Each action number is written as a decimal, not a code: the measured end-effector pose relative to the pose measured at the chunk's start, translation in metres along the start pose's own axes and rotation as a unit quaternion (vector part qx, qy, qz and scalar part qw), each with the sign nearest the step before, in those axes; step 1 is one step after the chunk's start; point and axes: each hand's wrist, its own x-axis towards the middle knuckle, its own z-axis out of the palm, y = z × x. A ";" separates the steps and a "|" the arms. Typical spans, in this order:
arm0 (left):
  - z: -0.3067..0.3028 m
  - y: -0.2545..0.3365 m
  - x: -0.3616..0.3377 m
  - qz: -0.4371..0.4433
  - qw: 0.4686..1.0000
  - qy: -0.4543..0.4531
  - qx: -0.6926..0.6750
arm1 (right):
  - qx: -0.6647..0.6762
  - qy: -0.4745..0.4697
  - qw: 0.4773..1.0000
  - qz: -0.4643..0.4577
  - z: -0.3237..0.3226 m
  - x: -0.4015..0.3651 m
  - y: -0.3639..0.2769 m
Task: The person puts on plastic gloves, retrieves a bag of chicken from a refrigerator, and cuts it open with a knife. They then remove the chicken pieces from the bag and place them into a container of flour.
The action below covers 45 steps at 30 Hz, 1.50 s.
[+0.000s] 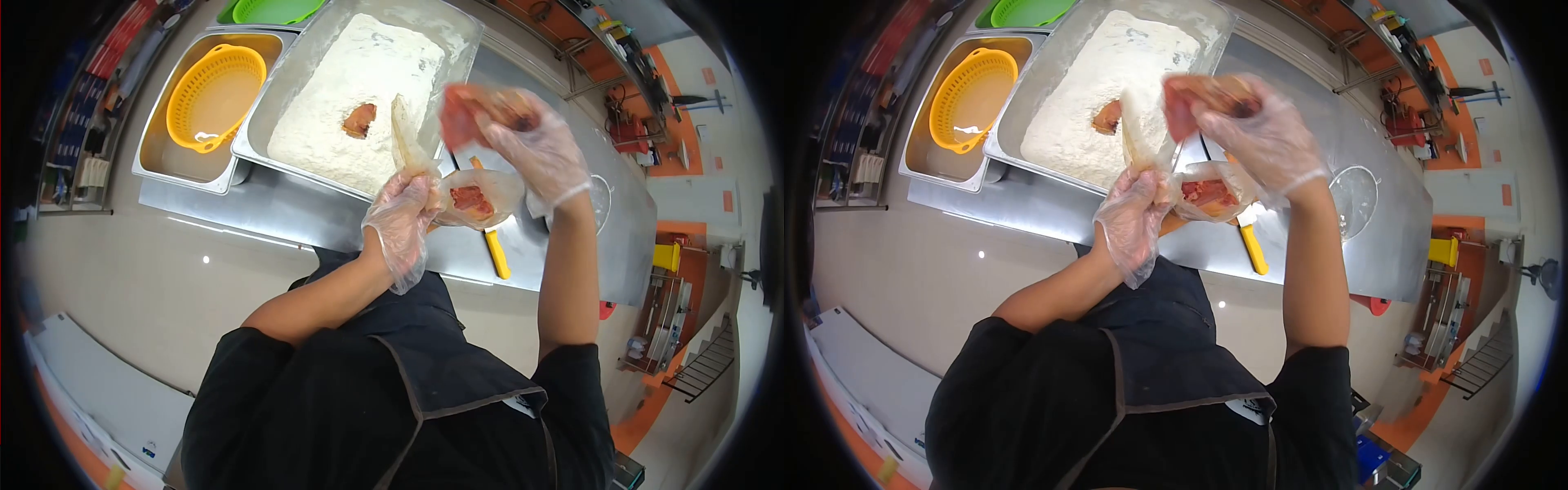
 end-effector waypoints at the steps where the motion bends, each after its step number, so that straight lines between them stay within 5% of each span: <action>1: 0.004 0.001 -0.003 -0.003 1.000 0.014 -0.003 | 0.010 0.014 0.999 0.027 0.007 0.004 -0.010; 5: 0.009 0.002 -0.005 0.010 1.000 0.020 -0.005 | -0.213 -0.055 0.966 0.135 0.004 -0.010 -0.033; 7: 0.012 0.005 -0.003 -0.006 1.000 -0.015 -0.003 | -0.326 -0.322 0.883 0.104 0.010 -0.019 -0.027; 8: 0.011 0.003 -0.002 -0.004 1.000 -0.016 -0.006 | -0.329 -0.323 0.882 0.103 0.019 -0.021 -0.023; 10: 0.009 -0.002 0.002 -0.056 0.993 -0.075 0.068 | -0.507 -0.351 0.771 0.159 0.044 -0.022 -0.012; 13: 0.024 0.004 -0.003 -0.041 0.991 -0.050 0.114 | -0.552 -0.369 0.723 0.192 0.058 -0.021 0.013; 17: 0.020 0.000 -0.001 -0.035 0.995 -0.020 0.089 | -0.496 -0.335 0.783 0.171 0.058 -0.030 0.035; 19: 0.012 -0.002 0.002 -0.062 0.990 -0.074 0.099 | -0.480 -0.330 0.789 0.193 0.057 -0.033 0.046; 22: 0.016 0.001 0.003 -0.037 0.995 -0.036 0.087 | -0.496 -0.360 0.762 0.208 0.047 -0.024 -0.011; 24: 0.023 0.008 0.002 -0.022 0.999 -0.004 0.048 | -0.390 -0.345 0.841 0.146 0.022 -0.022 -0.040; 26: 0.023 0.011 0.004 -0.009 1.000 0.027 0.011 | -0.411 -0.328 0.837 0.153 0.004 -0.015 -0.051; 29: 0.017 0.009 0.005 0.012 0.999 0.006 -0.033 | -0.380 -0.217 0.887 0.148 0.002 -0.001 -0.066; 31: 0.016 0.009 0.002 -0.007 0.998 0.016 -0.065 | -0.229 0.075 0.970 -0.035 0.008 0.004 -0.042; 34: 0.016 0.010 0.002 -0.019 0.997 0.025 -0.065 | -0.307 -0.046 0.949 0.053 -0.001 -0.007 -0.043; 36: 0.011 0.010 0.004 -0.026 0.997 -0.017 -0.066 | -0.302 -0.236 0.917 0.105 0.005 -0.014 -0.030; 38: 0.006 0.005 0.008 -0.034 0.995 -0.061 -0.065 | -0.439 -0.369 0.818 0.048 0.027 -0.009 -0.018; 41: 0.008 0.005 0.009 -0.025 0.989 -0.139 -0.052 | -0.459 -0.367 0.791 0.168 0.055 -0.014 -0.006; 43: 0.019 0.006 0.000 -0.034 0.999 -0.032 0.006 | -0.454 -0.316 0.820 0.151 0.063 -0.025 0.036; 45: 0.018 0.003 -0.002 -0.039 0.999 -0.027 0.014 | -0.448 -0.260 0.845 0.135 0.067 -0.030 0.070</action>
